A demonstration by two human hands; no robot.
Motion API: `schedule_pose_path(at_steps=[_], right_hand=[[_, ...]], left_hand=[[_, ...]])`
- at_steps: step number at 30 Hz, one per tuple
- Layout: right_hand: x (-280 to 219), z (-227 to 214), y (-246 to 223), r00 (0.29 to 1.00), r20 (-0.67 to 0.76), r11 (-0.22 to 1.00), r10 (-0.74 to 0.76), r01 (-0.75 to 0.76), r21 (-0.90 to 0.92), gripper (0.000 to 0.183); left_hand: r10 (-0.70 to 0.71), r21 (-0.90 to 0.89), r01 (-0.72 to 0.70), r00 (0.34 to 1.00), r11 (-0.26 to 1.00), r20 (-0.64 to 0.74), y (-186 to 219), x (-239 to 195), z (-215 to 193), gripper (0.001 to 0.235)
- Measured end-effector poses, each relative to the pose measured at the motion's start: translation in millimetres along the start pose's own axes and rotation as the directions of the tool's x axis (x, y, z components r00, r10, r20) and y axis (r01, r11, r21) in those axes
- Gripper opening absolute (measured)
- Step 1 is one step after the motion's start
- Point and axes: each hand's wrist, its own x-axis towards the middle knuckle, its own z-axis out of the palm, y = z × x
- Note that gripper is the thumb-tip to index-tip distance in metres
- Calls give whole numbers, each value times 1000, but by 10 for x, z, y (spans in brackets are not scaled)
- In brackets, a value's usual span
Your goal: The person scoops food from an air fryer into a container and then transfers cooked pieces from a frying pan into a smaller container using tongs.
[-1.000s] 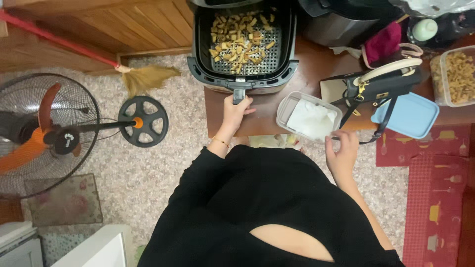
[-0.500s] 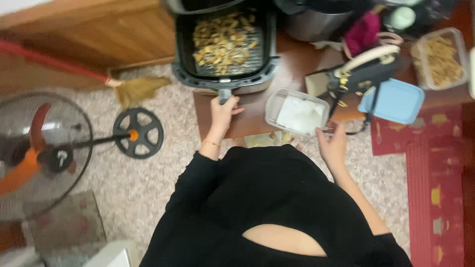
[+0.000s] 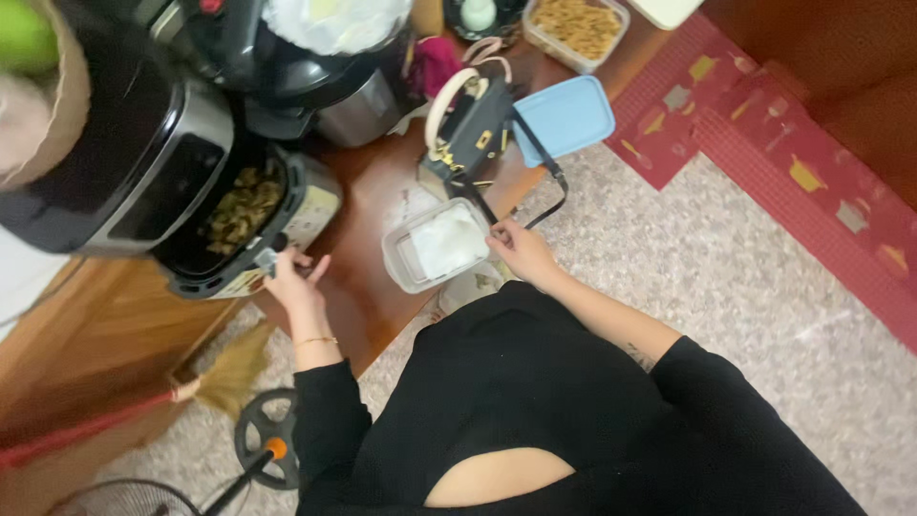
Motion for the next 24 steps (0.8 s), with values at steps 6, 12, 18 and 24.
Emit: schedule_pose_path(at_steps=[6, 12, 18, 24], right_hand=[[-347, -307, 339, 989, -61, 990, 137, -133, 55, 38], [-661, -556, 898, 948, -157, 959, 275, -258, 120, 41], [-928, -916, 1622, 884, -185, 903, 428, -413, 117, 38], [-1143, -1734, 2588, 844, -188, 857, 502, -457, 236, 41]], left_hand=[[11, 22, -12, 1000, 1000, 25, 242, 334, 265, 19], [36, 10, -36, 999, 999, 1, 402, 440, 423, 23], [100, 37, -95, 986, 995, -133, 420, 303, 610, 69], [608, 436, -489, 770, 756, -192, 152, -315, 721, 72]])
